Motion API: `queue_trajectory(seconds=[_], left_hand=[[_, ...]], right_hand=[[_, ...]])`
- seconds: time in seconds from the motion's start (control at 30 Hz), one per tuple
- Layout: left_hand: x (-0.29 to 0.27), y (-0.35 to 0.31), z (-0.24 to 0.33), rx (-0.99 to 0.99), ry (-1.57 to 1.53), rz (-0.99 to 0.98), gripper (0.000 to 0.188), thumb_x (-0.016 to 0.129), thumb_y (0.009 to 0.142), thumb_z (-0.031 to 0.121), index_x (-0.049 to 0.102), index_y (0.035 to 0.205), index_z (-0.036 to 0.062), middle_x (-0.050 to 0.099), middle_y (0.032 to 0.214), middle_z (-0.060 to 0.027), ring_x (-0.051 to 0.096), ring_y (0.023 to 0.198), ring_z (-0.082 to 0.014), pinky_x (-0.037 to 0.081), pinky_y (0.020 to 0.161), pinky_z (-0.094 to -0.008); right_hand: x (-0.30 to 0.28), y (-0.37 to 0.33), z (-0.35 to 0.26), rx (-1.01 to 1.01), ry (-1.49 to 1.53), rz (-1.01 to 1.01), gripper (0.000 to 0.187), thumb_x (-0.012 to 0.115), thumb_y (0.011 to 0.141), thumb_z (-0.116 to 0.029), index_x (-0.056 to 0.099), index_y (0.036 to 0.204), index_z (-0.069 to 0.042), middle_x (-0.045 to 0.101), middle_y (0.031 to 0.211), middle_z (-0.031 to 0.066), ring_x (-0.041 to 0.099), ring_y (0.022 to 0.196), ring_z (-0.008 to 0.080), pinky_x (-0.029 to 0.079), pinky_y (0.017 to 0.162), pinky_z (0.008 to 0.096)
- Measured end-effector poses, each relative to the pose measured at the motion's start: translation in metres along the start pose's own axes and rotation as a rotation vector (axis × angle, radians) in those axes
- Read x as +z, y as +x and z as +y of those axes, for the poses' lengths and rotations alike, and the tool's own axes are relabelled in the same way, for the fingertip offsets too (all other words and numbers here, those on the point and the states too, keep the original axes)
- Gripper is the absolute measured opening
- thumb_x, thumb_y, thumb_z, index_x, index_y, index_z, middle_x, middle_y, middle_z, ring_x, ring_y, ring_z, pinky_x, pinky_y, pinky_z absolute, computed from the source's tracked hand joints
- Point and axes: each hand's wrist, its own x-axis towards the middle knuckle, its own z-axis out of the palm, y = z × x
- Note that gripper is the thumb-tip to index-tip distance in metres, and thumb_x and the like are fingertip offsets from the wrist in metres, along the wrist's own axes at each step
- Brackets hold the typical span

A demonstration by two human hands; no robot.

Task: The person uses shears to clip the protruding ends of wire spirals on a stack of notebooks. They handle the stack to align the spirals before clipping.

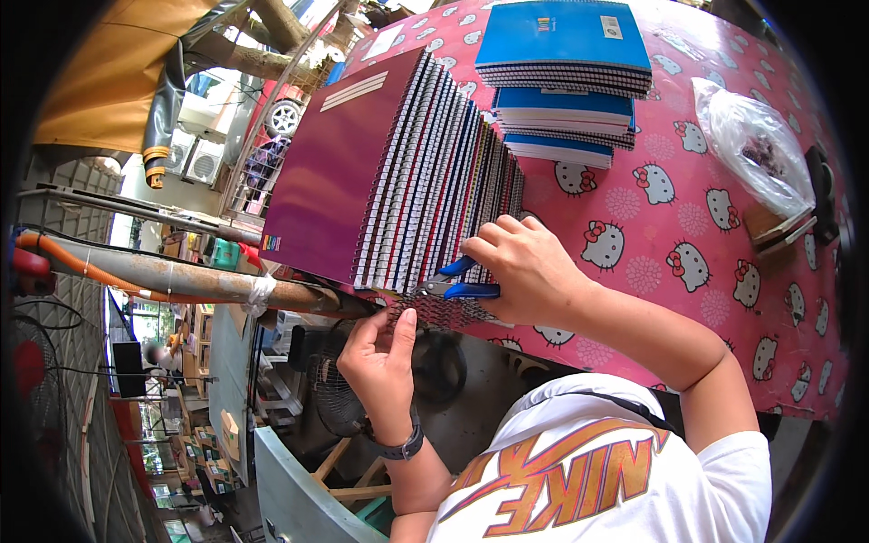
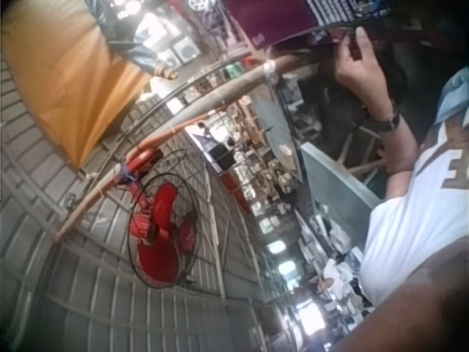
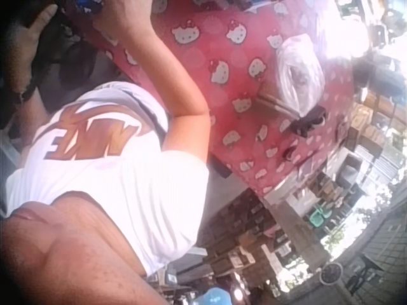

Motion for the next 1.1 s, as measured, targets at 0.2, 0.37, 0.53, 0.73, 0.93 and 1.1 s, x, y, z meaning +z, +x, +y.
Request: queue_trajectory(seconds=[0.2,0.37,0.53,0.73,0.93,1.1], left_hand=[[0.002,0.000,-0.001,0.002,-0.008,0.015,0.020,0.075,0.076,0.010,0.067,0.085,-0.0056,0.059,0.068,-0.0040,0.052,0.055,-0.0079,0.042,0.052,-0.0227],[0.000,0.003,-0.005,0.100,-0.005,0.022,0.019,0.073,0.079,0.011,0.066,0.088,-0.0047,0.061,0.072,-0.0033,0.052,0.056,-0.0076,0.042,0.052,-0.0234],[-0.005,0.001,-0.020,-0.263,-0.247,-0.071,0.020,0.066,0.087,0.017,0.063,0.096,-0.0009,0.060,0.074,-0.0004,0.048,0.058,-0.0045,0.036,0.048,-0.0198],[0.006,0.001,-0.024,-0.486,-0.672,-0.168,0.021,0.066,0.087,0.021,0.059,0.091,0.0019,0.055,0.070,0.0018,0.045,0.052,-0.0040,0.034,0.042,-0.0180],[0.007,0.001,-0.006,-0.387,-0.340,-0.154,0.021,0.071,0.083,0.017,0.065,0.086,-0.0025,0.056,0.065,0.0028,0.045,0.052,-0.0021,0.033,0.044,-0.0176],[0.009,0.000,-0.006,-0.352,-0.286,-0.100,0.022,0.071,0.083,0.017,0.067,0.089,-0.0039,0.055,0.063,0.0031,0.044,0.052,-0.0018,0.033,0.046,-0.0178]], right_hand=[[0.005,0.001,0.002,0.005,0.083,-0.031,0.036,0.071,0.069,-0.035,0.059,0.083,-0.004,0.061,0.078,0.0095,0.062,0.079,0.0269,0.049,0.070,0.0399],[0.008,0.002,0.005,0.019,0.117,-0.040,0.034,0.071,0.068,-0.033,0.059,0.079,-0.004,0.060,0.071,0.0100,0.063,0.074,0.0280,0.051,0.065,0.0412],[0.003,-0.004,0.009,0.066,0.167,-0.044,0.033,0.073,0.065,-0.030,0.058,0.081,-0.004,0.060,0.074,0.0094,0.062,0.077,0.0274,0.049,0.067,0.0412],[0.007,0.000,0.002,0.017,-0.027,-0.085,0.039,0.074,0.064,-0.031,0.058,0.089,-0.005,0.060,0.086,0.0076,0.058,0.087,0.0240,0.043,0.074,0.0381],[0.006,0.002,-0.001,0.027,-0.009,-0.083,0.033,0.072,0.066,-0.028,0.060,0.086,-0.005,0.062,0.080,0.0080,0.062,0.082,0.0246,0.047,0.070,0.0373],[0.006,0.004,0.003,0.077,0.053,-0.164,0.028,0.071,0.066,-0.026,0.060,0.080,-0.005,0.063,0.076,0.0091,0.064,0.076,0.0268,0.050,0.068,0.0374]])
